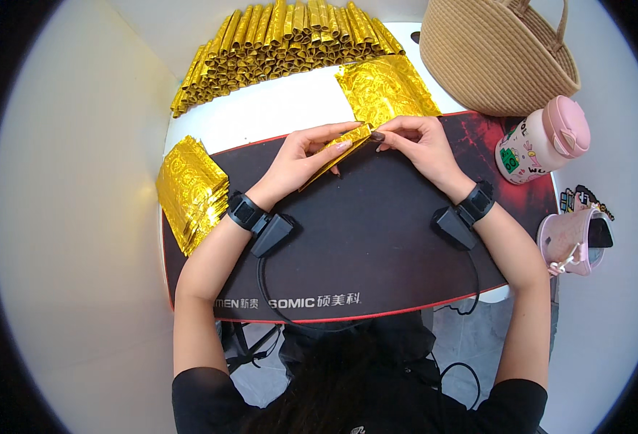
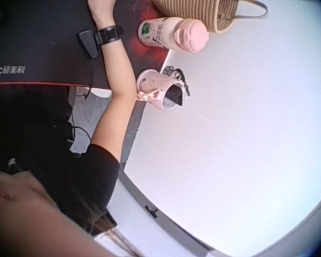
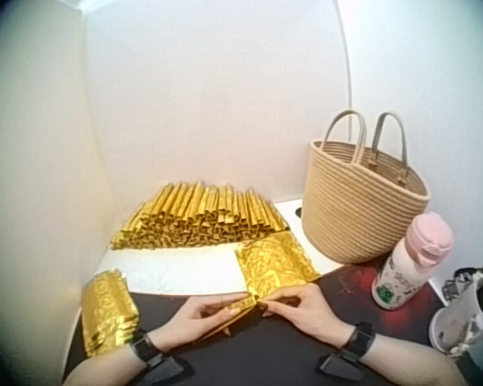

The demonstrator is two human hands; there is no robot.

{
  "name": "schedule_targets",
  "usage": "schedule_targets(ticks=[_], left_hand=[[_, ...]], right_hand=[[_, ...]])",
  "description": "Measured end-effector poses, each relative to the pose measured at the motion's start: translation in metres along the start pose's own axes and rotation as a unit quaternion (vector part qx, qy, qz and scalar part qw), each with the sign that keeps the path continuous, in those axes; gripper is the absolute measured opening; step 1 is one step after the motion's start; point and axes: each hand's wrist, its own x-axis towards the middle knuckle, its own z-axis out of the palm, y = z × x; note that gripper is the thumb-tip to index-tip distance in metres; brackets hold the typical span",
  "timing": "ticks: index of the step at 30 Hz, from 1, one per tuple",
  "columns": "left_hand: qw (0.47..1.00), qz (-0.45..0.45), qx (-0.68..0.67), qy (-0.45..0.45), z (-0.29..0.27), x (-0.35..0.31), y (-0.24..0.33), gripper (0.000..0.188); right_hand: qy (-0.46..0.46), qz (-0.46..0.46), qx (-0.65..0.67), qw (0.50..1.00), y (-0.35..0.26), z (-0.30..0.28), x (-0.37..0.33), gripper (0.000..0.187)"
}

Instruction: Wrapping gold foil around small cylindrical objects for packaging.

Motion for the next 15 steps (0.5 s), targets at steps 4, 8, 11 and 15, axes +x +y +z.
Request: schedule_targets(ticks=[4,8,11,15], left_hand=[[1.0,0.011,0.015,0.014,-0.0015,-0.0011,0.0001,0.036],[0.999,0.015,0.021,0.025,-0.0019,0.0002,-0.0019,0.035],[0.999,0.016,0.015,0.027,-0.0015,0.0005,-0.004,0.035],[0.999,0.027,-0.001,0.027,0.0002,-0.0008,-0.0055,0.034]], right_hand=[[-0.015,0.013,-0.038,0.999,0.0014,0.0001,0.0019,0.015],[-0.002,0.004,-0.026,1.0,0.002,0.0005,0.0017,0.015],[-0.001,0.003,-0.032,0.999,0.003,0.0001,0.0017,0.015],[-0.007,0.02,-0.037,0.999,0.0016,0.0005,0.002,0.015]])
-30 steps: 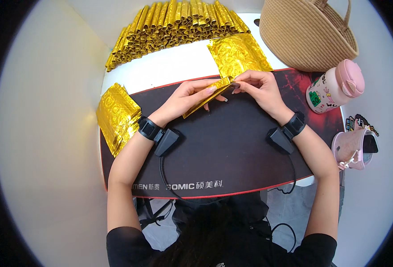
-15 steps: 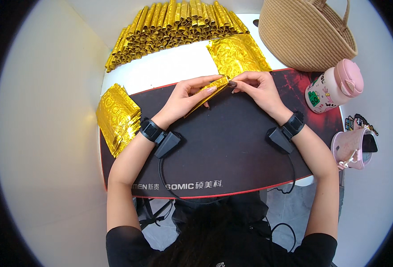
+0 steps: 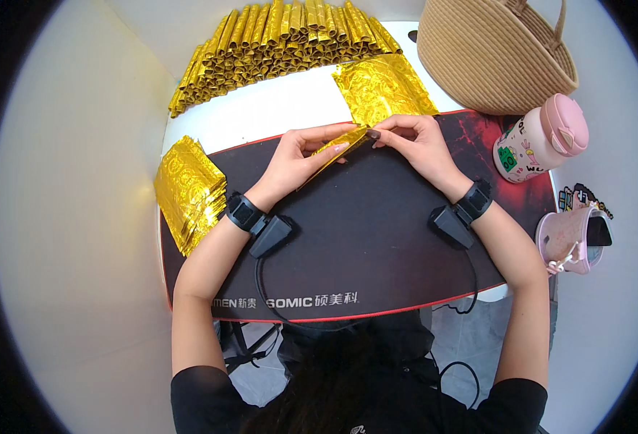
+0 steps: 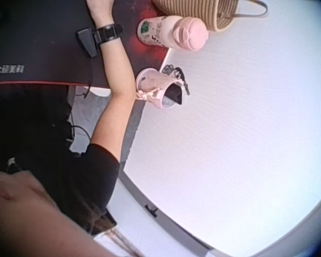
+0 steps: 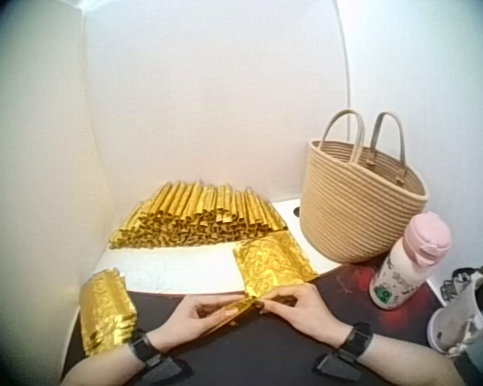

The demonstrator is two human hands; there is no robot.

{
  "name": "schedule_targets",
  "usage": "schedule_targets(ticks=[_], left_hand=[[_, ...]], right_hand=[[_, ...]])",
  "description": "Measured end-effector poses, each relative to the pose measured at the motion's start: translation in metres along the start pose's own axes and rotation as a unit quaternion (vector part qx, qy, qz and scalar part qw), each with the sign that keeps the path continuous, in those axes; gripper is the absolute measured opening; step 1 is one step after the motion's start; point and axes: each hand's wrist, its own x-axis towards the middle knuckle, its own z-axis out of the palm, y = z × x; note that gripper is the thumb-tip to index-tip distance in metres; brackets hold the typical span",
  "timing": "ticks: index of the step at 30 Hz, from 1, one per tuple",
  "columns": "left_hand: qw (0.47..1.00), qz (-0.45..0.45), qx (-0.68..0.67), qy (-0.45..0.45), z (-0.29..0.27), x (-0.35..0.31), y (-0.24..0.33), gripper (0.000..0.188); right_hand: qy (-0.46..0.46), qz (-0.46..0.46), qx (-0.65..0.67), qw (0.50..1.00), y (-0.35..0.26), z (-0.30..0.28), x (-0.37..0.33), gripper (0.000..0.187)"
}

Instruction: Wrapping gold foil around small cylindrical objects for packaging.

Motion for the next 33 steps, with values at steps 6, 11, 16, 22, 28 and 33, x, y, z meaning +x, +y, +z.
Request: schedule_targets(ticks=[6,11,16,22,28,33], left_hand=[[1.0,-0.017,-0.006,-0.024,0.007,0.0,0.001,0.034],[0.999,-0.025,0.004,-0.025,0.006,-0.001,0.003,0.036],[0.992,-0.048,-0.116,0.019,0.005,-0.001,0.017,0.037],[0.994,-0.028,-0.006,0.102,0.006,-0.004,0.008,0.025],[0.99,-0.005,-0.026,0.135,0.003,0.0,0.003,0.014],[0.99,-0.007,-0.028,0.14,0.0,-0.001,-0.001,0.012]], right_hand=[[0.015,-0.042,-0.019,0.999,0.004,-0.001,0.0,0.014],[0.033,-0.085,-0.007,0.996,0.002,0.003,0.001,0.014],[0.089,-0.083,-0.014,0.992,0.007,-0.003,0.003,0.014],[0.137,-0.079,0.013,0.987,0.008,-0.002,0.005,0.014],[0.134,-0.067,-0.009,0.989,0.008,-0.006,0.003,0.015],[0.142,-0.074,0.069,0.985,-0.008,0.004,0.002,0.022]])
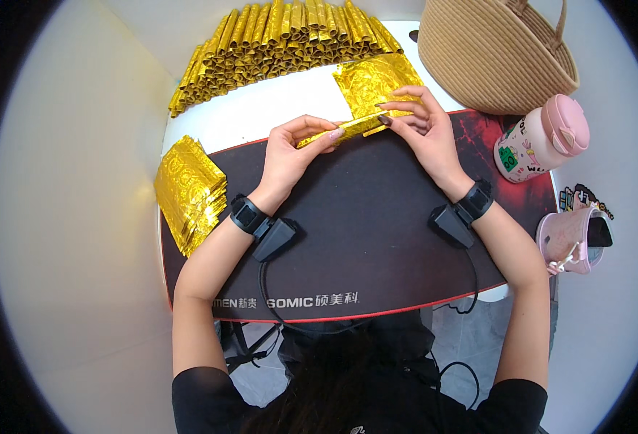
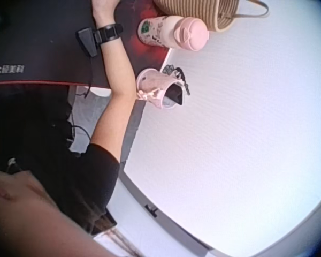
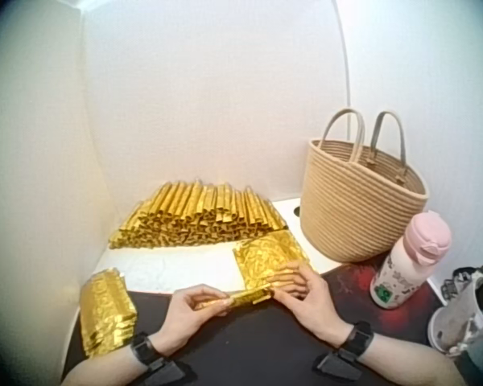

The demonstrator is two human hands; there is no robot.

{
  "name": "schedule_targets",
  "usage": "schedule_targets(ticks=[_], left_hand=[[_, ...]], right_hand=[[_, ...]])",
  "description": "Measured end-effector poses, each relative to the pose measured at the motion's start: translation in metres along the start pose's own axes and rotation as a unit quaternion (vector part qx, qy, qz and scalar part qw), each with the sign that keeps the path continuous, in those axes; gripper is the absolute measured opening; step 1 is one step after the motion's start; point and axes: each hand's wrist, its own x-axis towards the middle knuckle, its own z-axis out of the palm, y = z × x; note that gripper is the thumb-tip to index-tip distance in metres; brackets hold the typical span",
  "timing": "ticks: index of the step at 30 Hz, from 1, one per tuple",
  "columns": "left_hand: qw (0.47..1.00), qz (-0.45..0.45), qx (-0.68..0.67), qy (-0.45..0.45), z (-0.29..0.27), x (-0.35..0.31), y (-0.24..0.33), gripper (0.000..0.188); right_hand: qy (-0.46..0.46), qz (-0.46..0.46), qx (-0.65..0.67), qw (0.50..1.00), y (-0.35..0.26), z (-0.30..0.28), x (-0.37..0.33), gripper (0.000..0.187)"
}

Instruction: Wrapping gold foil around small cylindrical objects for packaging.

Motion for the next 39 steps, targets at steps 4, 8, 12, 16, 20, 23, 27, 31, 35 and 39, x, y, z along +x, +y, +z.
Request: schedule_targets(ticks=[4,8,12,16,20,23,27,31,35,39], left_hand=[[1.0,0.005,0.019,-0.018,-0.001,0.001,0.001,0.014],[1.0,0.001,0.008,0.0,0.004,0.0,0.008,0.025],[0.997,0.015,-0.075,0.01,0.005,-0.003,0.015,0.053],[0.988,-0.001,-0.149,0.027,-0.001,-0.002,0.013,0.062],[0.982,-0.013,-0.191,0.004,-0.003,0.001,0.009,0.056],[0.968,-0.042,-0.248,-0.019,0.001,0.001,0.008,0.052],[0.945,-0.078,-0.305,-0.091,0.003,0.001,0.006,0.04],[0.937,-0.129,-0.274,-0.173,0.002,-0.003,0.011,0.031],[0.934,-0.173,-0.261,-0.17,0.008,-0.006,0.015,0.029],[0.93,-0.189,-0.254,-0.187,0.008,-0.007,0.015,0.03]], right_hand=[[-0.074,-0.015,-0.05,0.996,0.005,-0.006,0.001,0.02],[-0.077,0.031,-0.062,0.995,-0.003,-0.006,-0.003,0.016],[-0.041,0.022,-0.025,0.999,-0.004,0.001,-0.009,0.013],[-0.043,0.055,0.013,0.997,-0.007,0.015,-0.022,0.012],[-0.081,0.061,0.028,0.994,-0.015,0.026,-0.029,0.016],[-0.117,0.089,0.023,0.989,-0.014,0.025,-0.03,0.015],[-0.094,0.027,-0.031,0.995,-0.013,0.025,-0.029,0.011],[-0.089,0.042,-0.016,0.995,-0.009,0.021,-0.027,0.009],[-0.111,0.066,0.013,0.992,-0.007,0.017,-0.026,0.009],[-0.116,0.09,0.019,0.989,-0.004,0.014,-0.026,0.009]])
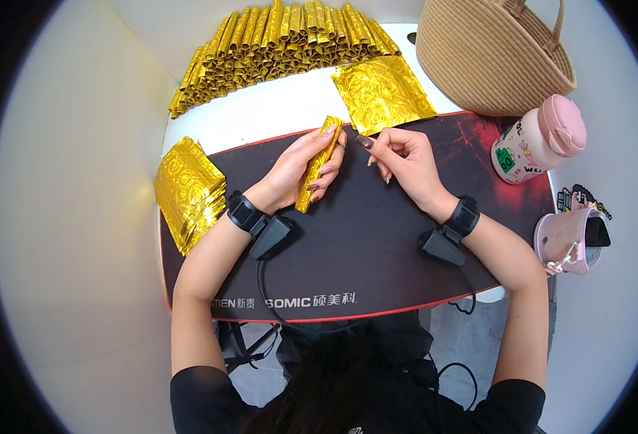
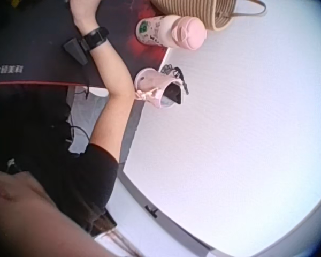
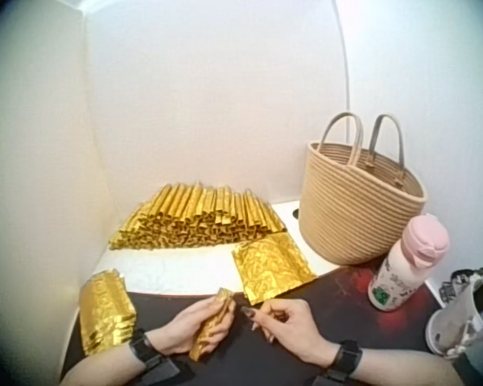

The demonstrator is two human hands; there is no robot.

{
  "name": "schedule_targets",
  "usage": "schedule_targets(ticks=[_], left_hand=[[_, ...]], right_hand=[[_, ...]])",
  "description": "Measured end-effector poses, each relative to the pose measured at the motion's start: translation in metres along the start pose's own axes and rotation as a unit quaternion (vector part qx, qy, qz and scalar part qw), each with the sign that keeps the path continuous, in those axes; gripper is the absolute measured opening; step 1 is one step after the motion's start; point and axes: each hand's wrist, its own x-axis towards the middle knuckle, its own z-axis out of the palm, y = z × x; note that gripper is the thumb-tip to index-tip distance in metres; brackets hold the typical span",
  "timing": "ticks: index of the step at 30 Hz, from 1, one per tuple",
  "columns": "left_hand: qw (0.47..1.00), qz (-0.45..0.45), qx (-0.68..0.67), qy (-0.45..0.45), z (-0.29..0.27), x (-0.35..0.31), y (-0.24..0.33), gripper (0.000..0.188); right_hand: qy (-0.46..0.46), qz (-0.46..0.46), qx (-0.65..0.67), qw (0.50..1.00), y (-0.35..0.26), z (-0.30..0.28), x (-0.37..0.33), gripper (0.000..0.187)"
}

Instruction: Wrapping gold foil around small cylindrical objects for packaging.

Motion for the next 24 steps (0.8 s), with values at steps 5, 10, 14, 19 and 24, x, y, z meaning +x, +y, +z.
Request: schedule_targets(ticks=[5,10,14,19,24], left_hand=[[0.997,-0.016,0.065,-0.029,0.003,-0.001,0.001,0.031],[0.992,-0.036,0.117,-0.033,0.014,-0.001,0.001,0.028],[0.989,-0.038,0.137,-0.039,0.012,0.0,-0.002,0.028],[0.988,-0.043,0.146,-0.033,0.013,0.0,-0.002,0.029],[0.986,-0.054,0.152,-0.036,0.014,-0.001,-0.001,0.029]], right_hand=[[0.064,-0.044,-0.029,0.997,-0.01,0.01,0.0,0.014],[0.048,-0.072,-0.098,0.991,-0.01,0.009,0.0,0.026],[0.068,-0.062,-0.104,0.99,-0.006,0.007,0.001,0.021],[0.075,-0.046,-0.096,0.991,-0.008,0.008,0.0,0.013],[0.04,-0.025,-0.047,0.998,-0.005,0.008,0.0,0.009]])
